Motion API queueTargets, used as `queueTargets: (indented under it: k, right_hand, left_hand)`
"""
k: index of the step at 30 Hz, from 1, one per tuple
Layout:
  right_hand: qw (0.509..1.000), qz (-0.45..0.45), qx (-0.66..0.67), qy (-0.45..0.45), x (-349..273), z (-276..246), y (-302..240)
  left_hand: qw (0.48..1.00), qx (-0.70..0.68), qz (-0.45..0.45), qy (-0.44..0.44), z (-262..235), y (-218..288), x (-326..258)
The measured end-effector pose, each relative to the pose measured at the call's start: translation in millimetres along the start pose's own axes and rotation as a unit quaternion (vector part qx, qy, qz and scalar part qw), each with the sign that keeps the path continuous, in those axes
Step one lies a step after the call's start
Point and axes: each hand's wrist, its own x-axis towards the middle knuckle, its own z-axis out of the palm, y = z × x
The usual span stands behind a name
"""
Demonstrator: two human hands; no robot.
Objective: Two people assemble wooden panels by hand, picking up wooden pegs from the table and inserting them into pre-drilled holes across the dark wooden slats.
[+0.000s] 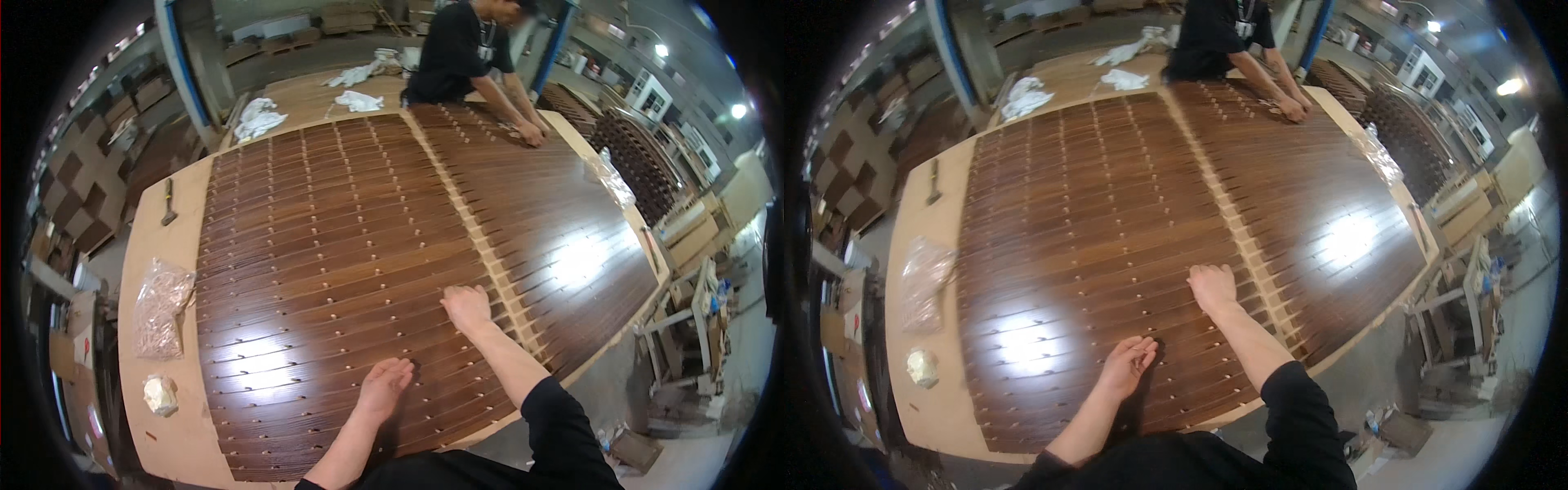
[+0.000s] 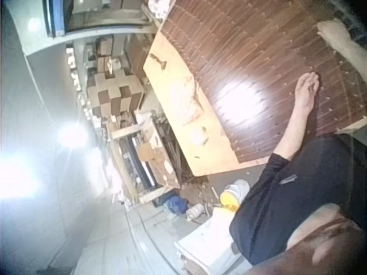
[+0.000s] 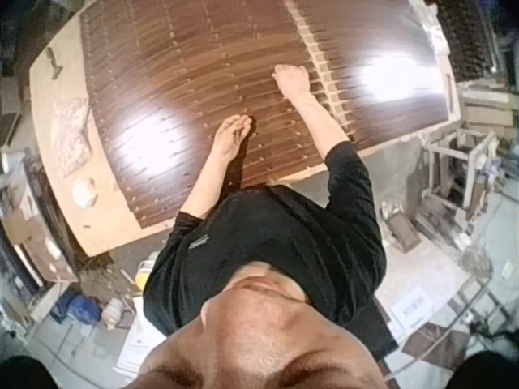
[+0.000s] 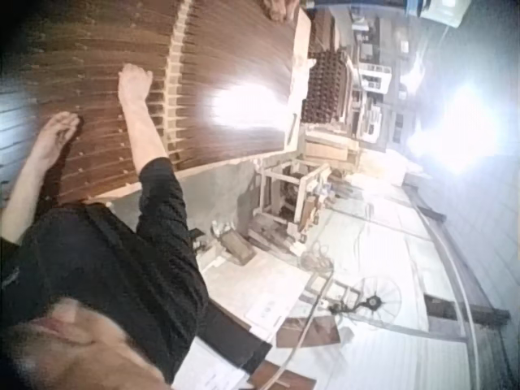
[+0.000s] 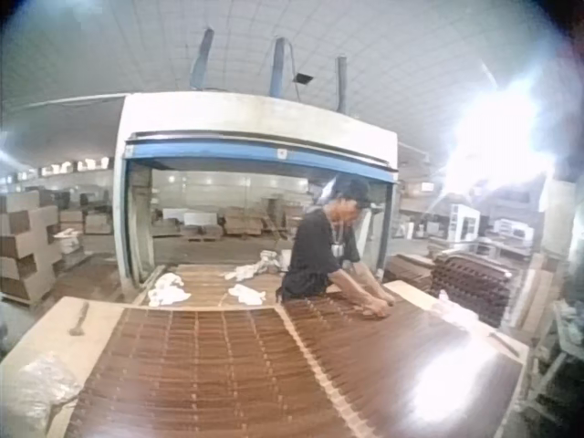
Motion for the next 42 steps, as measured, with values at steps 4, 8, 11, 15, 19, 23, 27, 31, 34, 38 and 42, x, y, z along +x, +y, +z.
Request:
queueTargets:
  k: [4,8,11,15,19,23,27,31,34,38,42]
  right_hand:
    - [1.0,0.0,-0.023,-0.011,4.0,1.0,12.9]
    - [1.0,0.021,-0.017,-0.016,3.8,4.5,16.0]
    - [0.999,0.023,-0.03,-0.031,1.6,17.2,8.0]
    - [0.998,0.011,-0.037,-0.048,6.6,11.1,-9.8]
    - [0.99,0.052,-0.066,-0.117,11.1,11.3,-6.8]
    - [0.994,0.098,0.024,-0.052,-5.3,5.2,15.7]
    - [0.998,0.015,-0.012,-0.063,-4.0,2.2,12.5]
    - [0.997,-0.023,-0.006,-0.077,3.5,-5.6,14.8]
    - [0.998,-0.012,-0.022,-0.064,7.4,3.2,14.1]
    - [0.996,-0.004,-0.017,-0.089,5.9,-21.2,-0.6]
    - [0.989,-0.016,0.127,0.078,-13.9,-33.8,-7.3]
  left_hand:
    - [0.999,-0.023,-0.013,-0.023,5.4,-9.6,9.3]
    - [0.999,-0.019,-0.005,-0.036,4.0,-9.5,6.5]
    - [1.0,-0.004,0.0,-0.025,1.1,-0.3,-5.0]
    - [0.999,-0.005,0.035,-0.035,-25.5,-12.7,1.2]
    - [0.993,-0.062,0.035,-0.098,-63.6,-62.8,41.9]
    - [0.995,-0.054,0.021,-0.084,-33.1,-52.8,31.9]
    - [0.994,-0.072,0.038,-0.077,-27.1,-43.3,20.4]
    - [0.992,-0.079,0.042,-0.086,-20.8,-35.9,17.6]
    - [0.994,-0.078,0.036,-0.067,-17.1,-32.4,20.0]
    - [0.991,-0.115,0.049,-0.04,-16.2,-33.3,29.3]
    - [0.983,-0.164,0.055,-0.056,-14.4,-19.5,29.9]
